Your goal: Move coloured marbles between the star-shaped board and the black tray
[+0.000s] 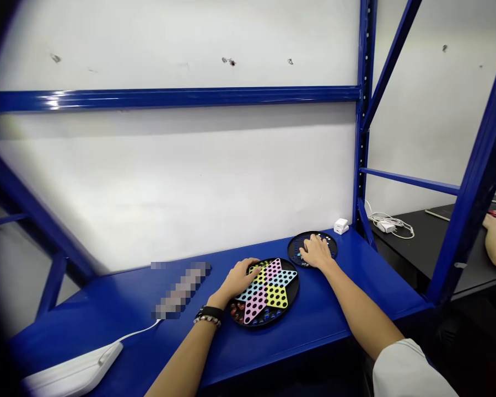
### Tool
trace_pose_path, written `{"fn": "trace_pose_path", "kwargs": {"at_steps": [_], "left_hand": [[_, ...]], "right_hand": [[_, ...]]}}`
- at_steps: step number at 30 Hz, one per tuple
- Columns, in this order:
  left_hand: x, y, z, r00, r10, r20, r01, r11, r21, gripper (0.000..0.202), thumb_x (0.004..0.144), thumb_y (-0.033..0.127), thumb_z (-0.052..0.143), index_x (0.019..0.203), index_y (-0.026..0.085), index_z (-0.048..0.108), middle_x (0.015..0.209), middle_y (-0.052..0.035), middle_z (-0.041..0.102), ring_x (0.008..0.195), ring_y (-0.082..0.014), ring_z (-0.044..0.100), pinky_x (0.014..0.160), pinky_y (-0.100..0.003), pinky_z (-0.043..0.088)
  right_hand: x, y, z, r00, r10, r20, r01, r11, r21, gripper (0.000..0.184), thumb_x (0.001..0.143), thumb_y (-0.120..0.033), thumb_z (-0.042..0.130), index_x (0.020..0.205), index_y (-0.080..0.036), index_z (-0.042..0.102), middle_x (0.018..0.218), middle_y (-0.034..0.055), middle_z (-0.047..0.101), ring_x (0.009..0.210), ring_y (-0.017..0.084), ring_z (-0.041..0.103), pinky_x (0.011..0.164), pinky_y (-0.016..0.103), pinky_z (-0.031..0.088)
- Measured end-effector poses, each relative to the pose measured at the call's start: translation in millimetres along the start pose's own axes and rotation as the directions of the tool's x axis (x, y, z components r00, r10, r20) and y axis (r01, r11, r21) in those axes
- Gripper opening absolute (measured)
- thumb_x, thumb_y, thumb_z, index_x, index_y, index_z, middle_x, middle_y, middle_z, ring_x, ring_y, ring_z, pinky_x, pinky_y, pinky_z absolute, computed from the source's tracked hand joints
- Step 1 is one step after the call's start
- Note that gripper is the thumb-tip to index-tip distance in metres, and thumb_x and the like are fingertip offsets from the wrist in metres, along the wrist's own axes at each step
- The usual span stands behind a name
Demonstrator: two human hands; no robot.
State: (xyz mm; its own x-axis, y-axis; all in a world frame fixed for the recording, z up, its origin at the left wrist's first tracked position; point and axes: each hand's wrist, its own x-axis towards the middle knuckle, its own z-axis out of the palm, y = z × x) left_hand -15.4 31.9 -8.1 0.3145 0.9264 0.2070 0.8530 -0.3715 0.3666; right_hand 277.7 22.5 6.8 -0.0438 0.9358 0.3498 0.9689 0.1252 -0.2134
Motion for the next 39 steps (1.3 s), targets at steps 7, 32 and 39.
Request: {"fn": "trace_pose_path", "kwargs": {"at_steps": [7,32,39], "left_hand": [[0.0,-0.5,-0.1,1.000,0.007,0.005,-0.007,1.000,0.009,0.044,0.089,0.048,0.044,0.121,0.023,0.061,0.123,-0.0070,0.065,0.115,-0.0274,0.057,0.098,-0.040,0.045],[-10.7,35.5,-24.5,0.980,0.196,0.010,-0.196,0.980,-0.011,0.023,0.076,0.044,0.063,0.088,0.025,0.069,0.094,-0.0023,0.072,0.093,-0.0235,0.063,0.086,-0.035,0.047],[-7.4,32.2,-22.3,0.983,0.173,0.063,-0.171,0.984,-0.041,0.031,0.079,0.052,0.061,0.097,0.028,0.071,0.110,-0.0025,0.070,0.104,-0.0251,0.060,0.096,-0.038,0.045]], "right_hand": [[-18.3,-40.6,4.5,0.921,-0.375,0.111,0.333,0.900,0.280,0.031,0.090,-0.048,0.055,0.108,-0.025,0.066,0.115,0.0057,0.061,0.106,0.023,0.050,0.092,0.040,0.036],[-25.0,-62.7,2.5,0.928,-0.333,0.164,0.324,0.942,0.084,0.047,0.088,-0.059,0.050,0.107,-0.021,0.070,0.101,0.0119,0.072,0.097,0.027,0.063,0.090,0.039,0.036],[-23.4,-60.8,-1.3,0.928,-0.350,0.131,0.337,0.935,0.114,0.044,0.089,-0.058,0.051,0.078,-0.019,0.069,0.087,0.0069,0.067,0.086,0.020,0.059,0.086,0.034,0.035]]}}
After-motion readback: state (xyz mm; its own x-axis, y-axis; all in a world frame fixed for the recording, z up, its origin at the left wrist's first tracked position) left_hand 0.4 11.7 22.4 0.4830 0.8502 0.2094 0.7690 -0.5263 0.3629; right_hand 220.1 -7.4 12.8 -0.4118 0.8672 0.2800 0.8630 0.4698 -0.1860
